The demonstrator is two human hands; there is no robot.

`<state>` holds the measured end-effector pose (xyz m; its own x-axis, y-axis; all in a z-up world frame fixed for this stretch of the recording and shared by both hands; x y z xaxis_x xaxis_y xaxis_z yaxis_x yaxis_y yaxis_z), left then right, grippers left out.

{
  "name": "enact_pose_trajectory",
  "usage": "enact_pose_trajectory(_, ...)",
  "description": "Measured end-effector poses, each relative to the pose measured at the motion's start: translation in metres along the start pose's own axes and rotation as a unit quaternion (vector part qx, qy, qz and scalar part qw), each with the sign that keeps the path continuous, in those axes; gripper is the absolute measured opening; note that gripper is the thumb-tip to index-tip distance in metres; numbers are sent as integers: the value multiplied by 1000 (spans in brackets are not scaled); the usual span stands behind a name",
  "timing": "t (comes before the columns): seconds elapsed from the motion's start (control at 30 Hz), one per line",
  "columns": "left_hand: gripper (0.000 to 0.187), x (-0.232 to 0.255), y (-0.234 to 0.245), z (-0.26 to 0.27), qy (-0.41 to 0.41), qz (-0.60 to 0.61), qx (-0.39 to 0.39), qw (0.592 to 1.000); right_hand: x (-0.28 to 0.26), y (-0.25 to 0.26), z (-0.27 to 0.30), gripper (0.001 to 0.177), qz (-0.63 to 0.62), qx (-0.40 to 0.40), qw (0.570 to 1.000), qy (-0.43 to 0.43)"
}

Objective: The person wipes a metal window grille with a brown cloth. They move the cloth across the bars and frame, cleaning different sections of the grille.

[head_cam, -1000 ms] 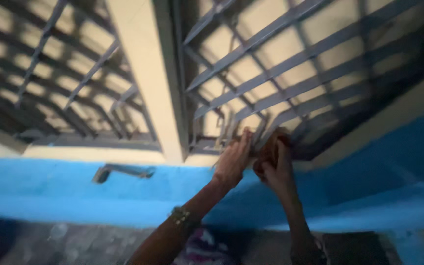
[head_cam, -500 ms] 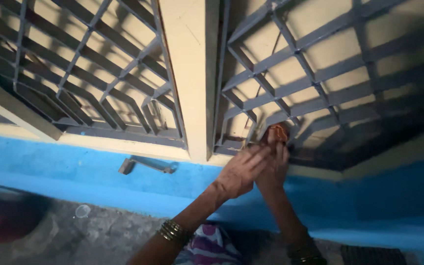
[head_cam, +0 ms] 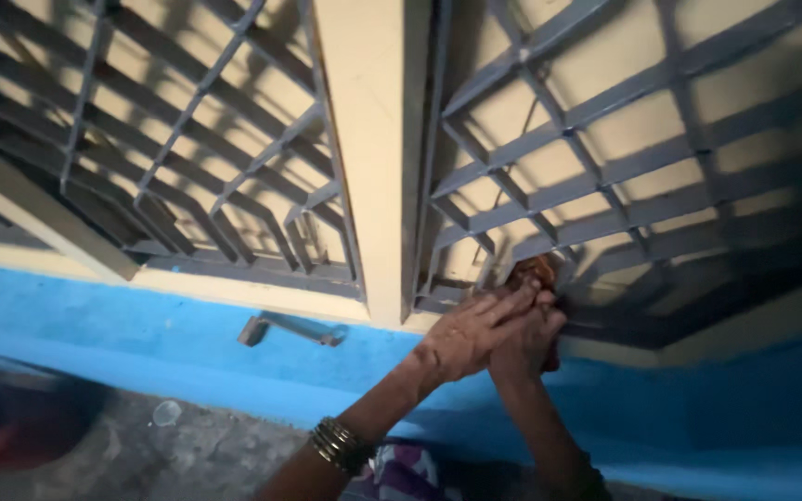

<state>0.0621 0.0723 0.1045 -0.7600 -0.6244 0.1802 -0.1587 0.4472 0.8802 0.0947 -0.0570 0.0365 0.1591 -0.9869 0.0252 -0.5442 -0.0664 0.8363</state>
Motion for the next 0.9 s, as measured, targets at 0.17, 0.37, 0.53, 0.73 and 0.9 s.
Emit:
enact_pose_trajectory(0.17,73,-4,3,7,7,45,4,999,-1,-14,-3,42,-81,-44,995,-47)
enact_pose_trajectory(0.37,87,11,-12,-8,31,23,-48,998,22,-23,11,47,-322,82,943,-20)
enact_pose_trajectory(0.53,77,23,-5,-11,32,-3,-104,994,21,-13,20,41,-331,46,942,-6)
enact_pose_trajectory(0.73,68,29,17,-18,27,27,22,999,41,46,18,30,-275,0,961,-16)
enact_pose_trajectory(0.9,67,31,20,-33,34,101,145,984,78,97,1,41,-307,149,938,-67)
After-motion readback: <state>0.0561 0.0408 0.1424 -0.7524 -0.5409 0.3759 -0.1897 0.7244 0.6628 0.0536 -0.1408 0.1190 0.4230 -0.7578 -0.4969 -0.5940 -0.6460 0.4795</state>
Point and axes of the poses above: each hand's wrist, its own z-axis away from the middle knuckle, its own y-axis out of the back of the hand, x = y × z, the point moved 1 cm from there along -z, towards the middle knuckle, and after that the axes turned 2 degrees about -z, right-handed, at the moved point
